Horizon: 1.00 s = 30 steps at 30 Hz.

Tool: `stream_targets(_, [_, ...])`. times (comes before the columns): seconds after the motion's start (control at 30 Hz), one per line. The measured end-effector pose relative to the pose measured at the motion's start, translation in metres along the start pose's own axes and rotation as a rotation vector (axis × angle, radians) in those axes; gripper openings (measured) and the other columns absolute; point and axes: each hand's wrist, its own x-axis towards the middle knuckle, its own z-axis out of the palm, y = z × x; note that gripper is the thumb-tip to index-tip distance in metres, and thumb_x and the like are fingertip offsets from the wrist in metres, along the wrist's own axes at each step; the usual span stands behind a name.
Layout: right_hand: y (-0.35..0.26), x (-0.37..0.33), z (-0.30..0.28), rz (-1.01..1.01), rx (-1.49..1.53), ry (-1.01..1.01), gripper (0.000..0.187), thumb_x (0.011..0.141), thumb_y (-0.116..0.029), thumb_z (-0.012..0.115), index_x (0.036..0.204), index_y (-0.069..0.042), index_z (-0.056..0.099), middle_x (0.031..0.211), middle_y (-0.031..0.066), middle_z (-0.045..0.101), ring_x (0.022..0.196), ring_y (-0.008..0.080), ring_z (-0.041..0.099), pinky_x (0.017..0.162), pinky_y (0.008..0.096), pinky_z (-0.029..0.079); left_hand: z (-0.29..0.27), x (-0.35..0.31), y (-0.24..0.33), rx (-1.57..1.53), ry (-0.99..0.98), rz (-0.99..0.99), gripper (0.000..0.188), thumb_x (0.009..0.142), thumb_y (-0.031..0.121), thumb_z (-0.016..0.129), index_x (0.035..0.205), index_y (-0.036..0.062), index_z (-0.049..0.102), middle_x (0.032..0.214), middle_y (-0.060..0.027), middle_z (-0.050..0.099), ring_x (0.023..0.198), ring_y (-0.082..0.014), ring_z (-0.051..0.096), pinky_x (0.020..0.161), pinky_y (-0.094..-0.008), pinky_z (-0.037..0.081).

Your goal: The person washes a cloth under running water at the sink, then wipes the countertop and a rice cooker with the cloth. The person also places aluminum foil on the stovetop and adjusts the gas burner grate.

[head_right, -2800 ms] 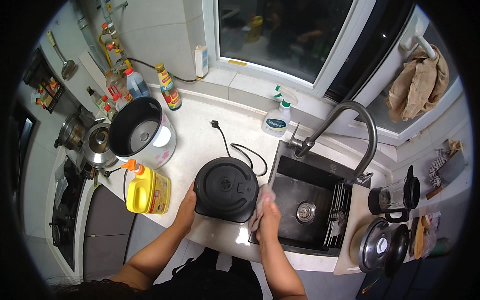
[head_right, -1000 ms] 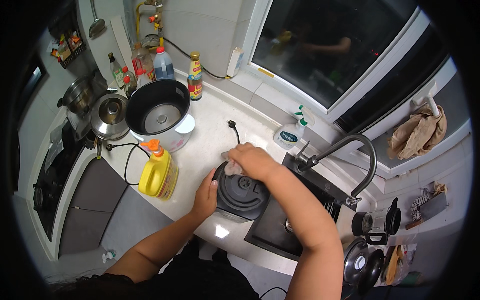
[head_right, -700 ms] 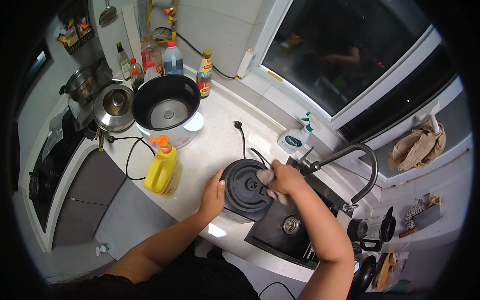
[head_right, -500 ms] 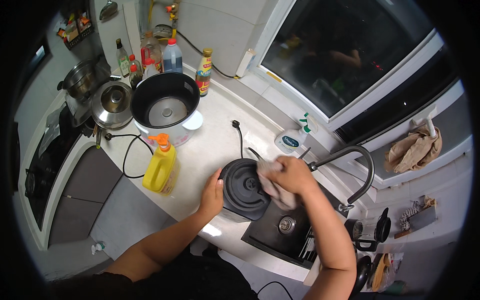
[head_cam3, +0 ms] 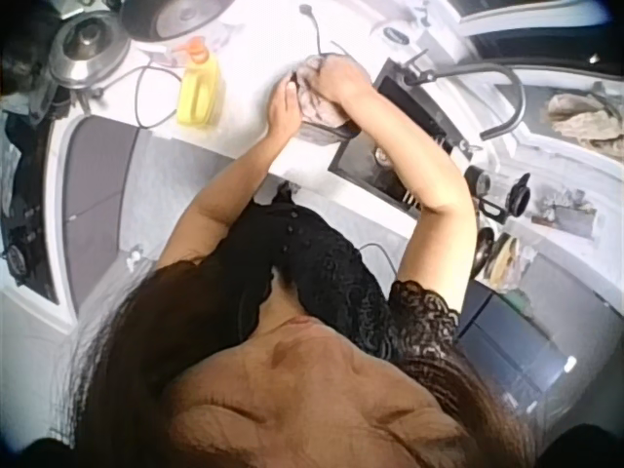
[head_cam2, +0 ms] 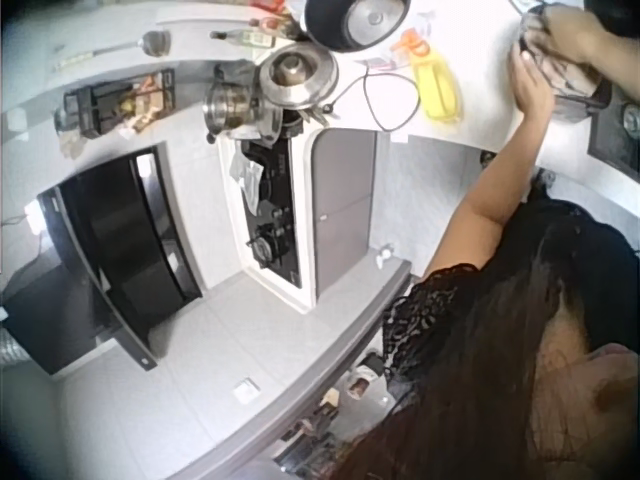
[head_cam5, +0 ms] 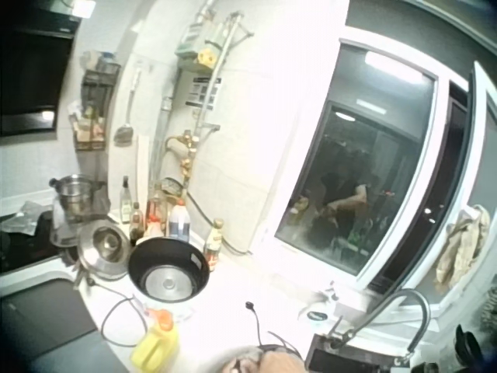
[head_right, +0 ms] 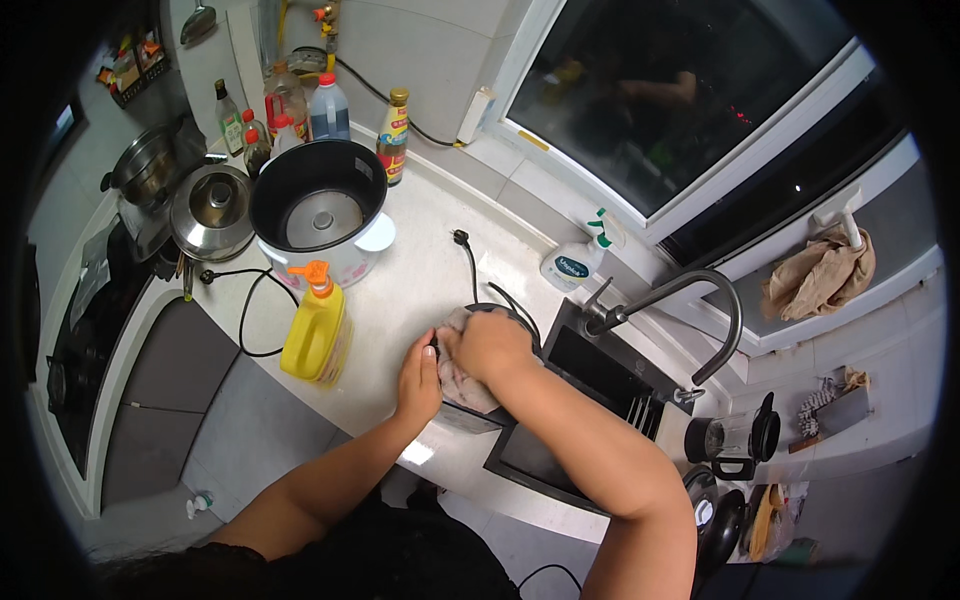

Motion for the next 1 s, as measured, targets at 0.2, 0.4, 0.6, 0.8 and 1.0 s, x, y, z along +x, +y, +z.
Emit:
stream_targets(0.2, [0.007,-0.027,0.015,-0.186,-0.249,-0.140,0.045,0.076,-0.044,0.063,0.090,-0.001,0.071,0.103,0.0227,0.064,0.094,0.0366,0.064,0.082,0.0406,0.052,0.002,-0.002,-0.003,-0.037,0.014,-0.056,0.038,0.099,0.024,0.035,0.125,0.0017,0.052,0.126,-0.0243,0.053,0.122,-0.0409,0.044,0.103,-0.0457,0.033])
stream_targets(0.4, [0.032,-0.053,-0.020,-0.074,-0.649,-0.411,0.041,0.079,-0.027,0.066,0.115,-0.010,0.066,0.127,0.0172,0.056,0.118,0.0273,0.055,0.090,0.0385,0.051,0.000,-0.001,0.000,0.045,0.013,-0.032,0.039,0.099,0.026,0.036,0.124,0.0021,0.054,0.124,-0.0226,0.055,0.120,-0.0420,0.045,0.103,-0.0471,0.033])
stream_targets(0.6, [0.066,-0.041,-0.059,0.044,-0.616,-0.095,0.033,0.082,-0.026,0.060,0.108,-0.007,0.068,0.119,0.0174,0.059,0.101,0.0298,0.064,0.081,0.0384,0.054,-0.004,0.000,0.002,0.076,0.027,-0.010,0.038,0.099,0.026,0.037,0.122,0.0012,0.055,0.122,-0.0227,0.056,0.118,-0.0420,0.047,0.102,-0.0476,0.034])
stream_targets(0.8, [0.073,-0.025,0.005,0.065,-0.350,0.009,0.037,0.082,-0.014,0.054,0.118,-0.006,0.054,0.117,0.0194,0.056,0.099,0.0336,0.064,0.082,0.0421,0.053,0.001,-0.001,-0.002,0.085,0.034,0.017,0.038,0.099,0.025,0.037,0.120,-0.0003,0.056,0.119,-0.0241,0.057,0.116,-0.0416,0.049,0.100,-0.0478,0.035])
stream_targets(1.0, [0.133,-0.063,0.018,0.071,-0.301,-0.233,0.055,0.073,-0.025,0.071,0.122,-0.010,0.052,0.100,0.0143,0.064,0.092,0.0319,0.065,0.077,0.0422,0.053,0.002,-0.002,-0.003,0.067,0.059,0.036,0.036,0.099,0.022,0.038,0.119,-0.0022,0.056,0.117,-0.0236,0.058,0.111,-0.0395,0.052,0.098,-0.0451,0.038])
